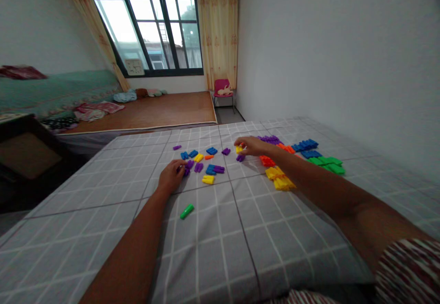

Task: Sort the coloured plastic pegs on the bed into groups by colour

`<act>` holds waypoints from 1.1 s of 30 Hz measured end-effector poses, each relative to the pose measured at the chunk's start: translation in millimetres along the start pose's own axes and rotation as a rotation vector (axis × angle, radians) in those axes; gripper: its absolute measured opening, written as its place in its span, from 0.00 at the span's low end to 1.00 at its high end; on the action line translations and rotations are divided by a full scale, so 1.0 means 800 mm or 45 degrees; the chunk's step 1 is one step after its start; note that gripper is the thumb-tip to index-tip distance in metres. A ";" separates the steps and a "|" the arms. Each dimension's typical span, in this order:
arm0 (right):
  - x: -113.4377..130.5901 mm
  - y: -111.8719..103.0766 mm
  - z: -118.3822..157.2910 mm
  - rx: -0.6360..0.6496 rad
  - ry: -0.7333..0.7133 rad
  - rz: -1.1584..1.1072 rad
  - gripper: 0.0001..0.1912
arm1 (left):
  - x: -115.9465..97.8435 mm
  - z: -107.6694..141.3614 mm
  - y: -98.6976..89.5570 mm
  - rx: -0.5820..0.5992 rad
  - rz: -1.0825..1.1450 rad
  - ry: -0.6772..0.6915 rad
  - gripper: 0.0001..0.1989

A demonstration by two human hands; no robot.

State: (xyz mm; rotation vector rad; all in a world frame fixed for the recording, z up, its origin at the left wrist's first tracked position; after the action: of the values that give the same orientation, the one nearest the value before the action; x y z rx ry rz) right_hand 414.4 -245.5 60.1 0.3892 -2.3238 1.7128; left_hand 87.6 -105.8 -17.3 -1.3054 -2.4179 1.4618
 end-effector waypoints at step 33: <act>0.093 0.027 0.039 0.122 -0.438 -0.134 0.13 | 0.012 0.002 -0.004 -0.172 0.091 -0.179 0.15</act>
State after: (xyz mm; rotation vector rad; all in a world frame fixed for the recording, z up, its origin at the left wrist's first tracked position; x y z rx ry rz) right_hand 336.3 -274.7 56.7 0.8705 -2.3974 1.8312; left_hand 78.7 -101.1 -19.8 -1.3720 -2.6266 1.4787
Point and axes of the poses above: each hand's wrist, its own z-axis away from the middle knuckle, its own y-axis out of the palm, x = y × z, the point moved 3 cm from there along -z, towards the middle knuckle, and after that the axes turned 13 degrees about -x, right-handed, at the moved point
